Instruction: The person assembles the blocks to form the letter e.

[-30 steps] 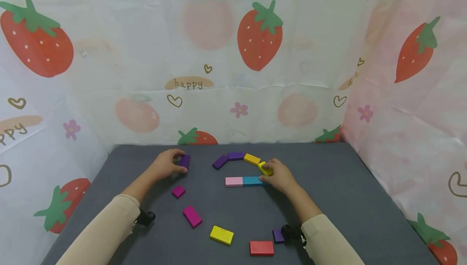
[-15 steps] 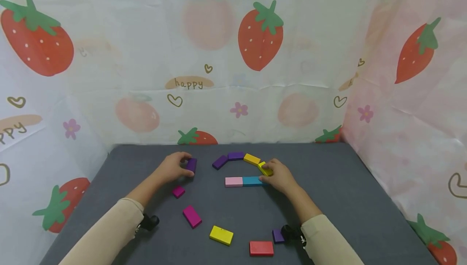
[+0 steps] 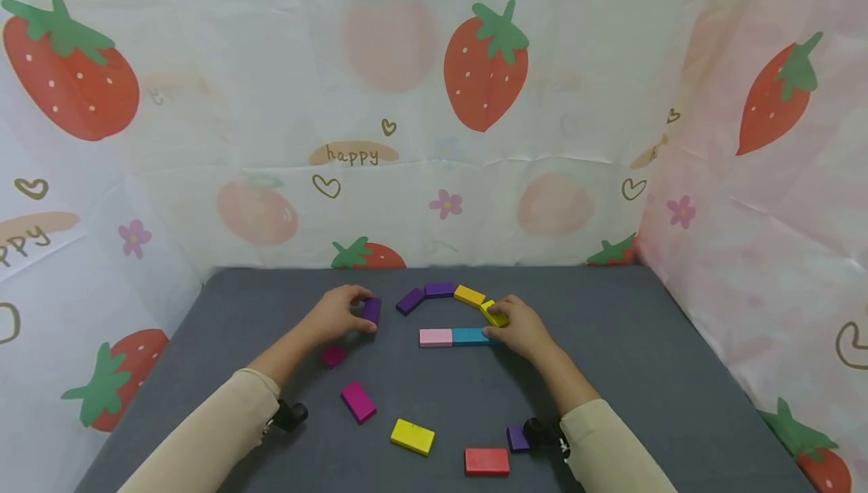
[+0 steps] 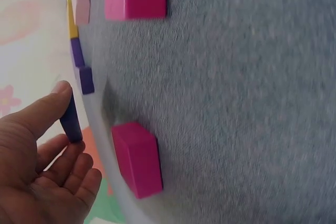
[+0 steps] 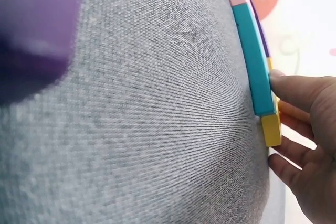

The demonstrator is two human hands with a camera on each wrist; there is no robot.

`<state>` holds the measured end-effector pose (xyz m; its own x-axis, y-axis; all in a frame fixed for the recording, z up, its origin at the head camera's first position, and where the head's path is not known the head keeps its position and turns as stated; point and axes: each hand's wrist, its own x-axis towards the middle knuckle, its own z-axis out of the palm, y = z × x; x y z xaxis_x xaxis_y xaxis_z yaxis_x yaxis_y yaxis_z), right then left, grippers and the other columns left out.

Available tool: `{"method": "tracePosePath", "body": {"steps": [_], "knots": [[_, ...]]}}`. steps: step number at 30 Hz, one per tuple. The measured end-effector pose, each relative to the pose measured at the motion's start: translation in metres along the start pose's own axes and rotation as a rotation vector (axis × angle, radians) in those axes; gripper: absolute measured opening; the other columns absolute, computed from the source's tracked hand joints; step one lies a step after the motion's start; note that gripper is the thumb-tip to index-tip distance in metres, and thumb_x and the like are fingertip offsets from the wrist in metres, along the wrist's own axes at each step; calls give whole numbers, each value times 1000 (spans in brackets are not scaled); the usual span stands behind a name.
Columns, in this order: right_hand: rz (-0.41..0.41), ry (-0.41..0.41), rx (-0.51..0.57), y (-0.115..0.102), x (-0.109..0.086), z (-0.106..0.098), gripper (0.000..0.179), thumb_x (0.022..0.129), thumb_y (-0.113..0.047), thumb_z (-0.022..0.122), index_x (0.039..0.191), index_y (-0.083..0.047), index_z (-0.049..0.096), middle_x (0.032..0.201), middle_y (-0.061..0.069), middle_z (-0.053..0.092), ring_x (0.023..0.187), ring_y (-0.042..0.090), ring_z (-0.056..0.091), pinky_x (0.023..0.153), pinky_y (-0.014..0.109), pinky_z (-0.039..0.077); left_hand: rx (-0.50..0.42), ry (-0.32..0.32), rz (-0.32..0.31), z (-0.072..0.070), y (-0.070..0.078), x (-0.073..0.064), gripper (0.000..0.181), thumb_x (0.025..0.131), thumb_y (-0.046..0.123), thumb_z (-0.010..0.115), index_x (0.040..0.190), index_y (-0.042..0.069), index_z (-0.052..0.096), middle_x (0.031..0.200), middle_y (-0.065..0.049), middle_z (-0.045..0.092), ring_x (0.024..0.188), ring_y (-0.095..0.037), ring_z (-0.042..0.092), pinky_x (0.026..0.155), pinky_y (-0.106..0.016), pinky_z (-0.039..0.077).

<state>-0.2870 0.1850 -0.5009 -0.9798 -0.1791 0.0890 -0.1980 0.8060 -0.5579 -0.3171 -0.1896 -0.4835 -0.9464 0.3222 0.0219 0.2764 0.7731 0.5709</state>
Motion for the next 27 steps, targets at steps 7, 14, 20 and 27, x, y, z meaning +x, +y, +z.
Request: {"method": "tracePosePath", "body": {"steps": [7, 14, 20, 27], "knots": [[-1, -3, -1, 0, 0, 0, 45, 89, -24, 81, 128, -4, 69, 125, 9, 62, 112, 30, 61, 100, 49, 51, 12, -5, -4, 12, 9, 0, 67, 81, 28, 88, 138, 5, 61, 133, -16, 64, 124, -35, 59, 104, -51, 48], [-5, -1, -1, 0, 0, -1, 46, 90, -24, 81, 129, -4, 69, 125, 10, 61, 112, 31, 61, 100, 50, 51, 2, -13, 8, 20, 20, -1, 66, 80, 26, 89, 136, 3, 62, 135, -16, 63, 125, -35, 59, 106, -51, 47], [-7, 2, -3, 0, 0, 0, 45, 90, -23, 81, 129, -3, 69, 125, 10, 61, 112, 31, 61, 100, 50, 51, 25, -24, 17, 26, 23, 2, 65, 80, 28, 90, 136, 6, 64, 136, -14, 63, 126, -33, 58, 107, -50, 47], [-1, 4, -8, 1, 1, 1, 45, 90, -24, 81, 129, -3, 69, 125, 11, 61, 112, 31, 61, 101, 50, 50, 34, -34, 15, 31, 27, 3, 64, 80, 29, 89, 134, 7, 64, 136, -15, 63, 129, -34, 56, 109, -51, 44]]}}
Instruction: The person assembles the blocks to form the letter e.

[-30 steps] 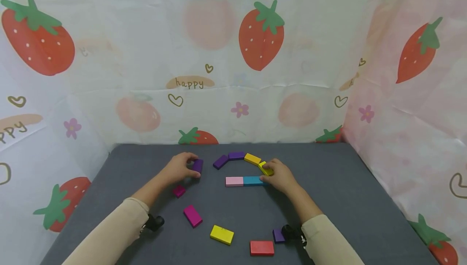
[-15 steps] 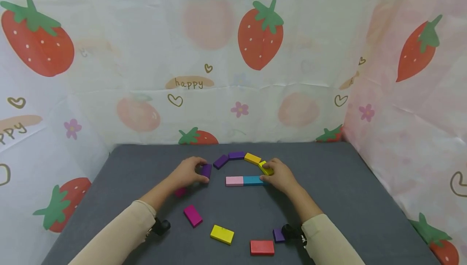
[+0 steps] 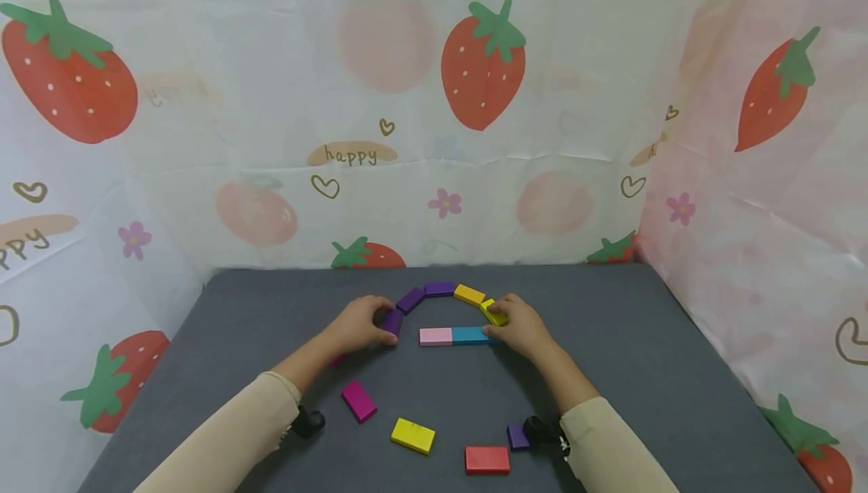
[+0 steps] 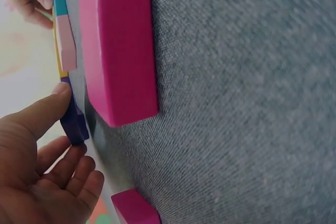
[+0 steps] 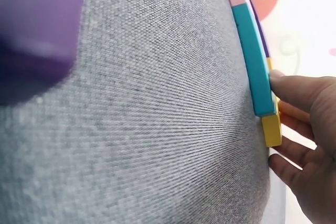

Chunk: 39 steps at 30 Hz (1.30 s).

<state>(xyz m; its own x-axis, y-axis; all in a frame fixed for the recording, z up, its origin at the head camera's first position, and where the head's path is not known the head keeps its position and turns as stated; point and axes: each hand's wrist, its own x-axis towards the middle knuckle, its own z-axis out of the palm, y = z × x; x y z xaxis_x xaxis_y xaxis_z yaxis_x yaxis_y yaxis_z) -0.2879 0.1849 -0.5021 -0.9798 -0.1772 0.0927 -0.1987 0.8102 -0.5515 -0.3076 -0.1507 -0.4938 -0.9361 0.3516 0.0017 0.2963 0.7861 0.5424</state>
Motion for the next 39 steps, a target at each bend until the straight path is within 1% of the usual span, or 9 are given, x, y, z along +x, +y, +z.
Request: {"method": "tracePosePath", "body": {"steps": [7, 13, 21, 28, 39], "knots": [[3, -4, 1, 0, -1, 0, 45, 90, -23, 81, 129, -4, 69, 125, 10, 61, 114, 32, 61, 102, 50, 50, 13, -8, 19, 4, 3, 1, 64, 79, 29, 90, 132, 4, 65, 134, -17, 64, 129, -36, 56, 110, -52, 43], [2, -6, 18, -1, -1, 0, 45, 90, -23, 81, 129, -4, 69, 125, 10, 61, 113, 31, 61, 101, 50, 50, 22, 1, 44, 7, 1, 5, 63, 78, 29, 91, 131, 3, 66, 132, -16, 65, 128, -35, 57, 109, -50, 44], [12, -9, 10, -1, 1, -1, 46, 90, -24, 81, 130, -4, 69, 127, 11, 61, 116, 32, 60, 104, 50, 49, 42, 13, 39, 9, 4, 6, 65, 79, 29, 91, 131, 1, 65, 130, -16, 66, 125, -34, 58, 109, -49, 44], [5, -15, -4, 0, 0, -1, 46, 90, -24, 81, 129, -4, 69, 126, 11, 61, 115, 32, 60, 103, 50, 49, 60, 12, 36, 9, 8, 4, 66, 79, 29, 90, 131, -1, 64, 129, -18, 65, 125, -35, 57, 109, -50, 44], [2, -6, -2, -1, 0, -1, 45, 90, -24, 81, 129, -5, 69, 126, 10, 61, 115, 31, 60, 103, 50, 50, 87, 23, 69, 11, 7, 5, 65, 78, 31, 91, 129, 0, 66, 125, -16, 66, 123, -35, 58, 108, -49, 44]]}}
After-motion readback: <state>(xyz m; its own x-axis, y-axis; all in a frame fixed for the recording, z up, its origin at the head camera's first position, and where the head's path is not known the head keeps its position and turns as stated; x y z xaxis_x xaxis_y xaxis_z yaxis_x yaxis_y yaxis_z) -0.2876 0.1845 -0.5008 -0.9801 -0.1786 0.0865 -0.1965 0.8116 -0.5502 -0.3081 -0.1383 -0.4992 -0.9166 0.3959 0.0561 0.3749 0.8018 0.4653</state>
